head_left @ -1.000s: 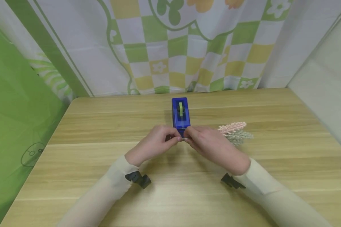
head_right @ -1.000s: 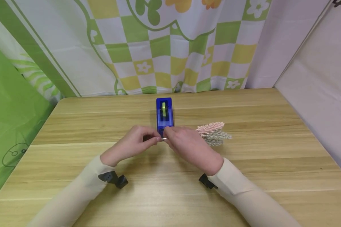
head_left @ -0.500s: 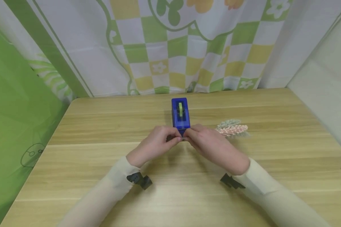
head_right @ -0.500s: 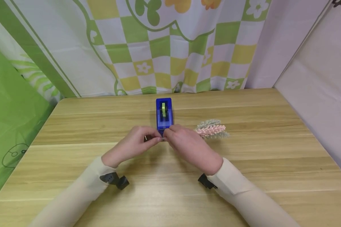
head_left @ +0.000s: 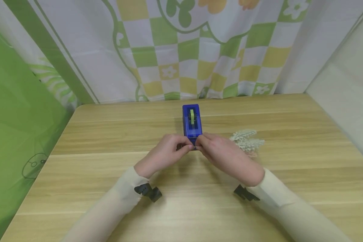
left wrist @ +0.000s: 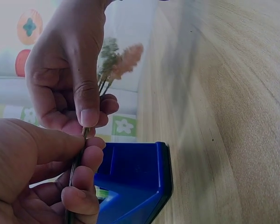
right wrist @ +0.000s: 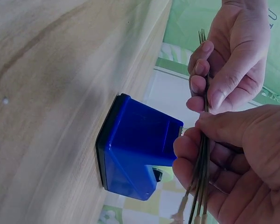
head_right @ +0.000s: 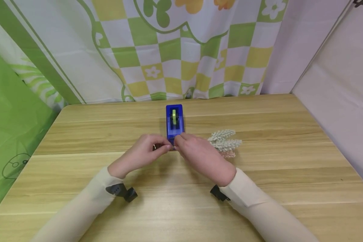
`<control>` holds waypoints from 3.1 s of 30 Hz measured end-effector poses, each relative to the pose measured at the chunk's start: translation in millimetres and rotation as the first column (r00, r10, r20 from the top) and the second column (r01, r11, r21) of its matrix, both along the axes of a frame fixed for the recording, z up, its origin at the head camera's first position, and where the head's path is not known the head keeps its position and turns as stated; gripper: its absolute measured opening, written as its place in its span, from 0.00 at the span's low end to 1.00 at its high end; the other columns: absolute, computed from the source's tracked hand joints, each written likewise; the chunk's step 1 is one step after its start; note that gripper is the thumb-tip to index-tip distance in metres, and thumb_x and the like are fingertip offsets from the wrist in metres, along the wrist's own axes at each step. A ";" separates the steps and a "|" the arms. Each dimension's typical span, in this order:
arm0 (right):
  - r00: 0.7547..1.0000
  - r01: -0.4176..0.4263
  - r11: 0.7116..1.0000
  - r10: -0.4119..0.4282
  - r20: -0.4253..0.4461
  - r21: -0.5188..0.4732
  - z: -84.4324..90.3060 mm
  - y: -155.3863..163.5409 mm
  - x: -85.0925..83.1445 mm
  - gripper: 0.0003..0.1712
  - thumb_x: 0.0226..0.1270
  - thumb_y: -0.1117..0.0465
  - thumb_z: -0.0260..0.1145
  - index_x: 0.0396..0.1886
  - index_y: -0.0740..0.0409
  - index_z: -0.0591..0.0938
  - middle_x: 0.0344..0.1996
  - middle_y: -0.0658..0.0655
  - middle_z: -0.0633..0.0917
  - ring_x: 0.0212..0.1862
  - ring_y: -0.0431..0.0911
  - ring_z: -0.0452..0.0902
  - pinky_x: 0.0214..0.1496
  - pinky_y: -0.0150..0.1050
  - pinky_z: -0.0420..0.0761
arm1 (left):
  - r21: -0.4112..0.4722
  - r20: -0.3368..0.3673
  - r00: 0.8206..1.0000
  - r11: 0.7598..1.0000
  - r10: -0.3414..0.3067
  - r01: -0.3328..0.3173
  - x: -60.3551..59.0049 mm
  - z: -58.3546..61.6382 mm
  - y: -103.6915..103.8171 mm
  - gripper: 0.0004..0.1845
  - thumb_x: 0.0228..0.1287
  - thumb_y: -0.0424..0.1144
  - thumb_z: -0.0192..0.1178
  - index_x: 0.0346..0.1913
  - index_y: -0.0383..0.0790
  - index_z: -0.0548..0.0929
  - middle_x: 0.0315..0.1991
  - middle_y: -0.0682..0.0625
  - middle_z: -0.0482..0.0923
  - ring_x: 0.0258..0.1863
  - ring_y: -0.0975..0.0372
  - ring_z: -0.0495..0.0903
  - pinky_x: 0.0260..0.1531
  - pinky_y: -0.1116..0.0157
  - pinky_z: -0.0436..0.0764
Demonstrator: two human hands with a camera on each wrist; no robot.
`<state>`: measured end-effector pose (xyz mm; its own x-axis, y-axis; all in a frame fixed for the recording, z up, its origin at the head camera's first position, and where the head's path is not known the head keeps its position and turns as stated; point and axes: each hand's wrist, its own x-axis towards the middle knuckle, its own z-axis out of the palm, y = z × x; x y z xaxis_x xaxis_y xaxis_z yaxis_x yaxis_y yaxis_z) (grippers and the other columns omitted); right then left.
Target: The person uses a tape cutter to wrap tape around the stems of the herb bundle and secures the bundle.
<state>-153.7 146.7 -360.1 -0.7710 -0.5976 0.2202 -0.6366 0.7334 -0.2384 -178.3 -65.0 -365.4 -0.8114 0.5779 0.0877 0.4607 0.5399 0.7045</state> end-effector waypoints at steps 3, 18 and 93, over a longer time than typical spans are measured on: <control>1.000 -0.001 1.000 0.001 0.009 -0.015 -0.1 0.7 -0.7 0.05 0.78 0.60 0.65 0.42 0.57 0.81 0.34 0.50 0.86 0.30 0.37 0.76 0.35 0.33 0.82 | 0.015 0.007 1.000 1.000 -0.001 0.001 0.3 0.3 0.0 0.09 0.76 0.36 0.62 0.41 0.34 0.89 0.33 0.47 0.87 0.30 0.67 0.76 0.34 0.71 0.78; 0.996 -0.006 0.996 0.014 0.087 -0.084 2.4 2.4 -2.3 0.04 0.75 0.60 0.68 0.43 0.56 0.86 0.39 0.51 0.87 0.34 0.37 0.78 0.38 0.32 0.83 | 0.023 0.012 1.000 1.000 0.010 -0.010 1.3 1.8 0.9 0.05 0.74 0.34 0.63 0.40 0.38 0.88 0.37 0.47 0.88 0.34 0.66 0.80 0.38 0.70 0.80; 0.997 -0.076 0.960 0.082 -0.013 0.269 -13.0 24.7 8.8 0.06 0.69 0.60 0.73 0.31 0.49 0.85 0.27 0.45 0.82 0.35 0.42 0.80 0.56 0.51 0.84 | -0.089 -0.017 0.999 0.995 -0.043 0.042 18.1 -39.2 -2.8 0.02 0.69 0.32 0.67 0.38 0.39 0.90 0.33 0.51 0.82 0.34 0.65 0.75 0.39 0.70 0.78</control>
